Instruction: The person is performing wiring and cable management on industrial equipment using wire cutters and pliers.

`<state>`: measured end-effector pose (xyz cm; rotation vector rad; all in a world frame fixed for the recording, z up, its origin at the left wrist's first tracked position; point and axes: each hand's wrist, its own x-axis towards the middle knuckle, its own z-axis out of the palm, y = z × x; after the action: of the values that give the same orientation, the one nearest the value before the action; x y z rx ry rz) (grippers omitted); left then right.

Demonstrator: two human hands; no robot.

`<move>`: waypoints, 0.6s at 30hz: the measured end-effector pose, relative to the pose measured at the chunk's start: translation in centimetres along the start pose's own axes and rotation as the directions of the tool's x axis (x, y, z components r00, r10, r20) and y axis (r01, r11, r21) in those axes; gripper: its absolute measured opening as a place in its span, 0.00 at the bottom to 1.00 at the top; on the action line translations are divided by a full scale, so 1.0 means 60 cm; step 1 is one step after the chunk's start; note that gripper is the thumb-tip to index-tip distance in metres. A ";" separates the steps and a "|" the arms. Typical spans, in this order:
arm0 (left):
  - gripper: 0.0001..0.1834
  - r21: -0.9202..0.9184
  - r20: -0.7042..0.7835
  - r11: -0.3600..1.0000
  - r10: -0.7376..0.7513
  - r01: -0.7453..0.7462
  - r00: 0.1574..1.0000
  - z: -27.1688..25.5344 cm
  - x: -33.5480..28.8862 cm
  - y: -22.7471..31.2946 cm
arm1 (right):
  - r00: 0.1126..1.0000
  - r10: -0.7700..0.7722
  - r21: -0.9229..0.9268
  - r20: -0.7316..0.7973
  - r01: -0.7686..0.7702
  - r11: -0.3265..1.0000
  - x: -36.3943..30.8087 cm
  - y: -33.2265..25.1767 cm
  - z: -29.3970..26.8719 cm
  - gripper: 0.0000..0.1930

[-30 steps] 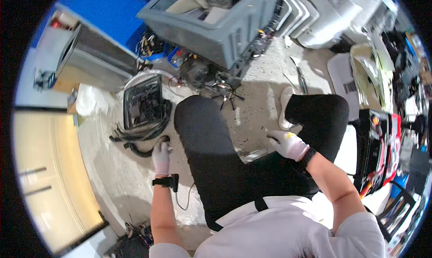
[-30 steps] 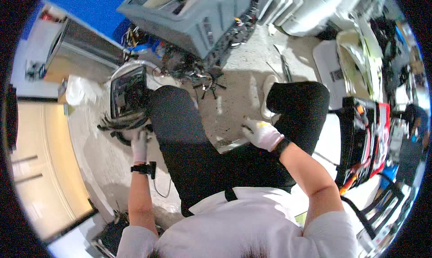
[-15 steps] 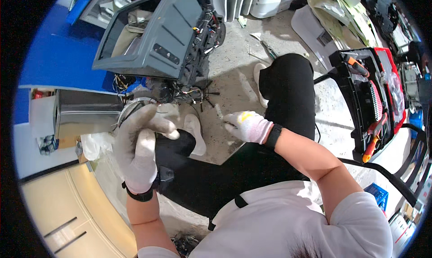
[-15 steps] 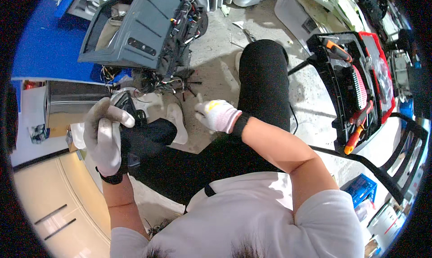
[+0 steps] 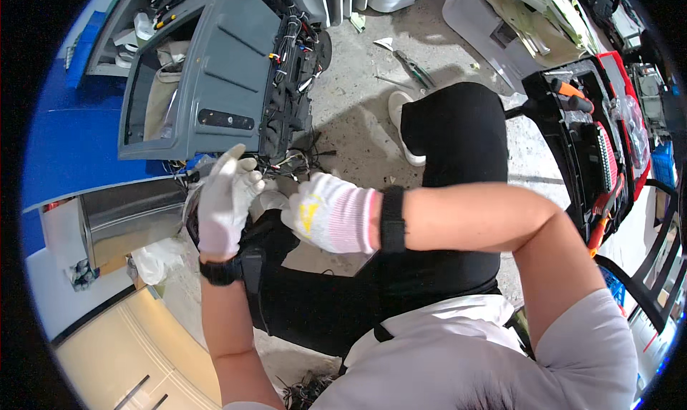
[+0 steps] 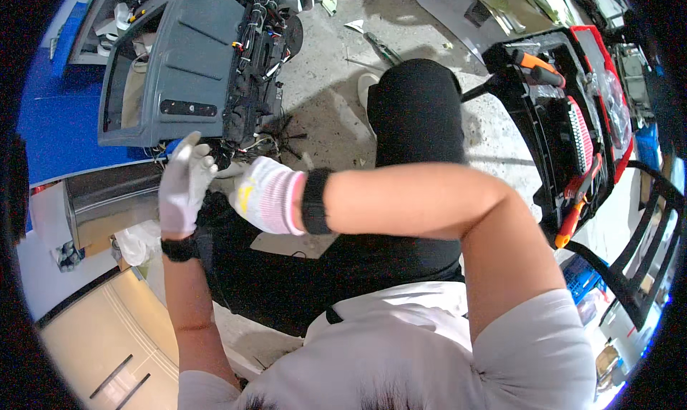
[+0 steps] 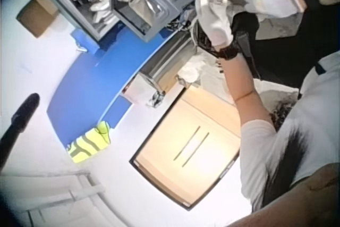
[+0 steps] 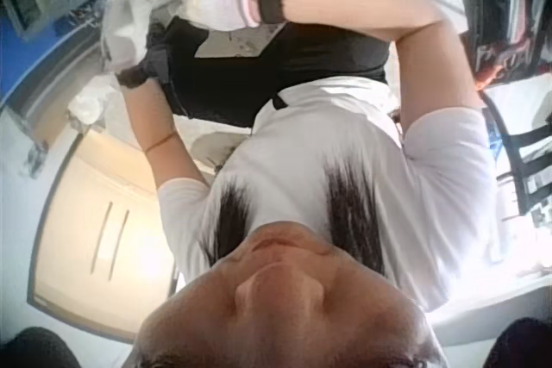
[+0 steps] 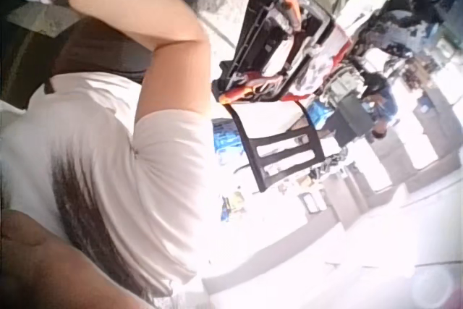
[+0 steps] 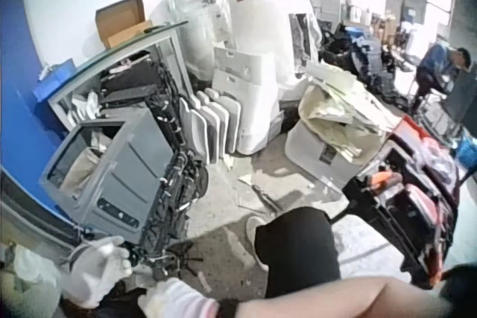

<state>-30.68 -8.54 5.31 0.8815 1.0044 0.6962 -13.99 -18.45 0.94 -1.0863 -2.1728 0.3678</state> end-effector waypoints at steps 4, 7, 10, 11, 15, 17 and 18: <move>0.12 -0.082 -0.222 0.975 -0.219 0.206 0.950 -0.116 0.084 -0.121 | 0.925 -0.043 -0.155 0.378 0.109 0.982 0.022 0.048 0.055 0.05; 0.08 -0.248 -0.296 0.863 -0.500 0.440 0.814 -0.188 0.115 -0.198 | 0.629 0.011 -0.132 0.777 0.145 0.981 -0.026 0.115 0.200 0.08; 0.06 -0.293 -0.263 0.878 -0.455 0.380 0.851 -0.206 0.087 -0.213 | 0.475 0.062 -0.172 0.878 0.191 0.966 -0.027 0.074 0.112 0.07; 0.07 -0.235 -0.320 0.886 -0.458 0.399 0.829 -0.203 0.099 -0.217 | 0.477 0.052 -0.127 0.877 0.126 0.984 -0.064 0.078 0.156 0.05; 0.09 -0.168 -0.360 0.914 -0.406 0.370 0.840 -0.210 0.141 -0.224 | 0.548 -0.114 0.000 0.829 0.204 0.979 -0.048 0.070 0.129 0.04; 0.09 -0.058 -0.326 0.941 -0.334 0.334 0.884 -0.209 0.159 -0.222 | 0.584 -0.077 -0.015 0.808 0.151 0.988 -0.027 0.073 0.129 0.04; 0.09 -0.060 -0.328 0.939 -0.339 0.339 0.882 -0.221 0.168 -0.226 | 0.622 -0.036 -0.033 0.782 0.100 0.994 -0.017 0.073 0.126 0.05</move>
<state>-37.69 -2.81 -14.17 0.5705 1.4232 0.5536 -16.06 -16.22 -7.33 -0.9679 -3.0102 0.8675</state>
